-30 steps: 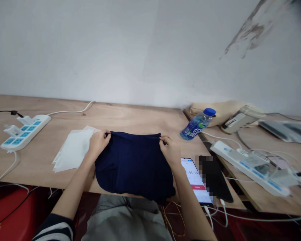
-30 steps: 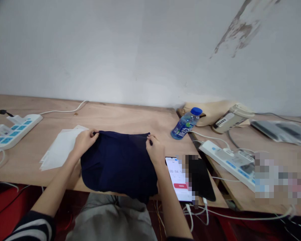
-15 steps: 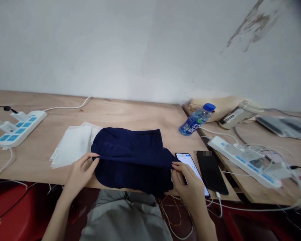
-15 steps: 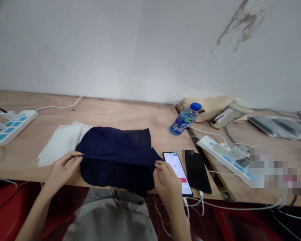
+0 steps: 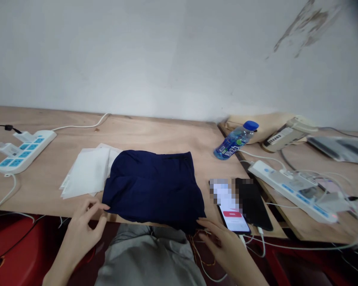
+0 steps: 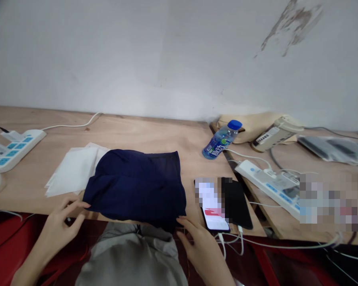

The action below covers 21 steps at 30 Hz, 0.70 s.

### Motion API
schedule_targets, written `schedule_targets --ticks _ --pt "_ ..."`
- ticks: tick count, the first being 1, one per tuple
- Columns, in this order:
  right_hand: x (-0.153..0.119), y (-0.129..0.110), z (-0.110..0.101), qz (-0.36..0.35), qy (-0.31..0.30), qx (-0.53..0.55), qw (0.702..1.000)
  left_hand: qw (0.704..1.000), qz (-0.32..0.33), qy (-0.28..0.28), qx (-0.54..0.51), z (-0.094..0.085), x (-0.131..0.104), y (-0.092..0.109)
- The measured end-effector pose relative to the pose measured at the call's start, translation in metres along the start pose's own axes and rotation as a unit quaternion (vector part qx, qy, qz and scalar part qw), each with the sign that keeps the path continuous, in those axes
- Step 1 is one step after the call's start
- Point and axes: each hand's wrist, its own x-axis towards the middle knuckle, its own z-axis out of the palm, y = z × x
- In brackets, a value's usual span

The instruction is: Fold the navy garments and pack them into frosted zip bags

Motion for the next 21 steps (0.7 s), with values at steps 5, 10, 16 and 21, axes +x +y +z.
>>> schedule_targets --ticks 5,10,16,21 --pt "0.025 -0.046 -0.011 -0.016 0.021 0.012 1.000 0.993 0.045 0.107 0.016 0.005 0.031 0.039" --pt "0.084 -0.073 0.034 -0.138 0.114 -0.040 0.983 0.988 0.152 -0.015 0.025 0.051 0.067 0.096" --pt "0.102 -0.033 0.068 -0.116 0.116 -0.111 0.980 0.981 0.141 -0.081 0.106 0.085 0.064 0.069" --pt "0.091 -0.011 0.058 -0.063 0.149 -0.150 0.975 0.987 0.053 -0.032 0.149 0.082 0.052 0.037"
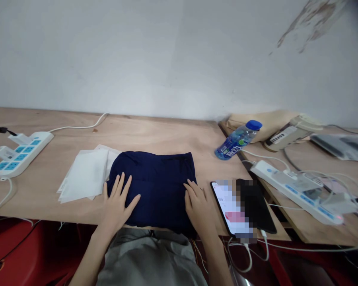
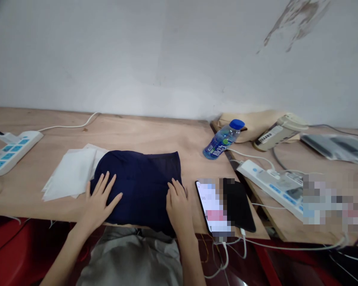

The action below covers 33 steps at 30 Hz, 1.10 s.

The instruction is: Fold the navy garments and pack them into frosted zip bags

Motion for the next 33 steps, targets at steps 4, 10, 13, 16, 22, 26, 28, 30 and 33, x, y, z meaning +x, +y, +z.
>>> schedule_targets --ticks 4,10,13,16,22,26,28,30,33 --pt "0.009 0.002 -0.016 -0.013 -0.008 -0.019 1.000 1.000 -0.008 0.021 -0.002 -0.005 0.000 0.003" --pt "0.043 0.005 -0.055 -0.055 -0.164 0.059 0.983 0.991 -0.002 0.069 -0.112 -0.034 0.005 0.040" --pt "0.064 -0.002 -0.074 -0.056 -0.232 0.095 0.967 0.963 0.027 -0.023 -0.268 -0.048 0.003 0.075" --pt "0.082 -0.017 -0.081 -0.033 -0.269 0.166 0.948 0.900 0.014 -0.122 -0.418 -0.055 0.002 0.111" --pt "0.090 -0.054 -0.067 0.116 -0.280 0.480 0.823 0.823 -0.126 -0.113 -0.542 -0.051 0.017 0.126" --pt "0.079 -0.073 -0.062 0.162 -0.232 0.604 0.745 0.800 -0.168 -0.059 -0.573 -0.047 0.025 0.085" --pt "0.073 -0.076 -0.058 0.164 -0.186 0.606 0.756 0.815 -0.173 -0.022 -0.552 -0.050 0.023 0.059" --pt "0.065 -0.075 -0.053 0.163 -0.153 0.578 0.785 0.830 -0.185 -0.021 -0.526 -0.056 0.016 0.034" --pt "0.052 -0.075 -0.044 0.162 -0.135 0.512 0.833 0.837 -0.212 -0.029 -0.503 -0.063 0.004 0.004"
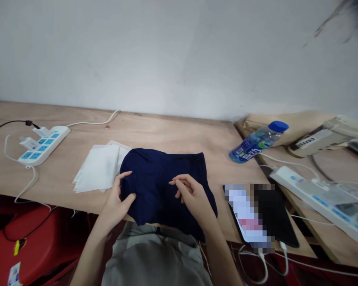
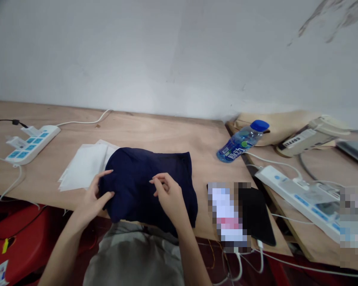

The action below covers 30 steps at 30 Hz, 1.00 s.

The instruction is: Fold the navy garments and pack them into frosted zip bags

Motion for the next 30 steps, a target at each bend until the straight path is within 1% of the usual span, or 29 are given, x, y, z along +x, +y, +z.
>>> schedule_targets --ticks 2,4,8,11,15,18,20,22,25,26,28,30 --pt "-0.007 0.005 0.005 0.001 -0.003 -0.059 0.998 1.000 -0.003 0.013 0.011 -0.014 -0.002 -0.006" --pt "-0.015 0.007 0.013 -0.001 -0.017 -0.126 0.992 0.999 -0.003 0.026 0.018 -0.022 -0.001 -0.012" --pt "-0.023 0.008 0.030 -0.001 -0.039 -0.230 0.972 0.998 -0.022 0.041 0.035 -0.033 0.005 -0.028" --pt "-0.023 0.009 0.039 0.007 -0.036 -0.271 0.962 0.995 0.001 0.053 0.081 -0.041 0.012 -0.041" --pt "-0.018 0.014 0.050 -0.003 -0.004 -0.294 0.956 0.981 0.053 0.058 0.178 -0.042 0.015 -0.054" --pt "-0.012 0.020 0.059 -0.022 0.016 -0.307 0.951 0.959 0.098 0.081 0.255 -0.037 0.013 -0.060" --pt "-0.008 0.024 0.064 -0.034 0.028 -0.316 0.948 0.945 0.125 0.100 0.285 -0.034 0.011 -0.062" --pt "-0.005 0.025 0.066 -0.045 0.039 -0.305 0.951 0.938 0.139 0.121 0.294 -0.032 0.007 -0.063" --pt "-0.002 0.020 0.062 -0.057 0.053 -0.226 0.971 0.936 0.146 0.149 0.283 -0.028 0.002 -0.058" --pt "-0.001 0.017 0.059 -0.057 0.049 -0.190 0.979 0.938 0.150 0.148 0.275 -0.026 0.001 -0.054" --pt "0.000 0.010 0.049 -0.051 0.044 -0.122 0.990 0.943 0.162 0.129 0.260 -0.020 -0.001 -0.043" --pt "0.002 0.005 0.035 -0.037 0.055 -0.080 0.995 0.944 0.182 0.109 0.252 -0.010 -0.002 -0.029"
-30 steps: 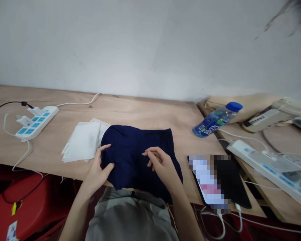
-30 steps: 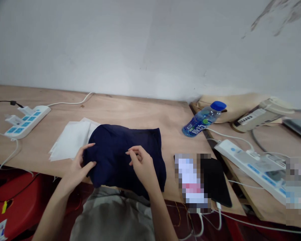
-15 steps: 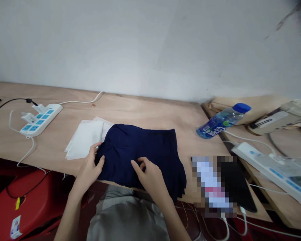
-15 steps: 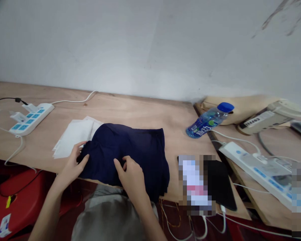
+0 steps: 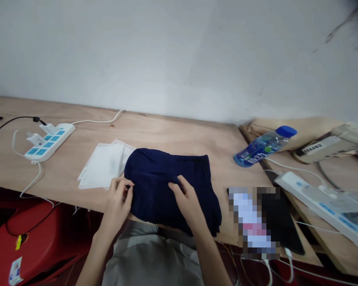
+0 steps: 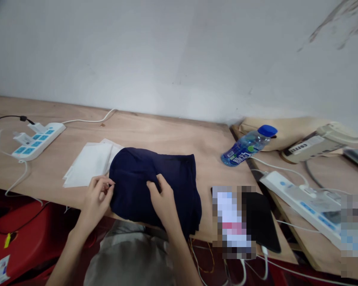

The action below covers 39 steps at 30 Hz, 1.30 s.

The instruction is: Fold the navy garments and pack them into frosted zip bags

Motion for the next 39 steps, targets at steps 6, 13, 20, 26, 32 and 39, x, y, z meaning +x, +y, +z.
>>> schedule_targets --ticks 6,13,20,26,32,39 --pt "0.007 0.035 -0.058 0.032 0.069 -0.047 0.996 0.994 0.104 -0.013 -0.015 0.011 0.014 0.057" --pt "0.008 0.066 -0.080 0.063 0.082 -0.221 0.970 0.944 0.242 -0.225 0.007 0.058 0.029 0.099" --pt "0.020 0.052 -0.065 0.052 0.092 -0.388 0.916 0.933 0.238 -0.234 0.131 0.089 0.017 0.065" --pt "0.017 0.048 -0.056 0.067 0.091 -0.468 0.877 0.949 0.202 -0.201 0.137 0.096 0.007 0.046" --pt "0.002 0.047 -0.064 0.074 0.067 -0.426 0.899 0.953 0.201 -0.187 0.131 0.100 0.004 0.044" --pt "-0.008 0.031 -0.055 0.010 0.107 -0.416 0.903 0.969 0.143 -0.185 0.078 0.086 0.010 0.055"
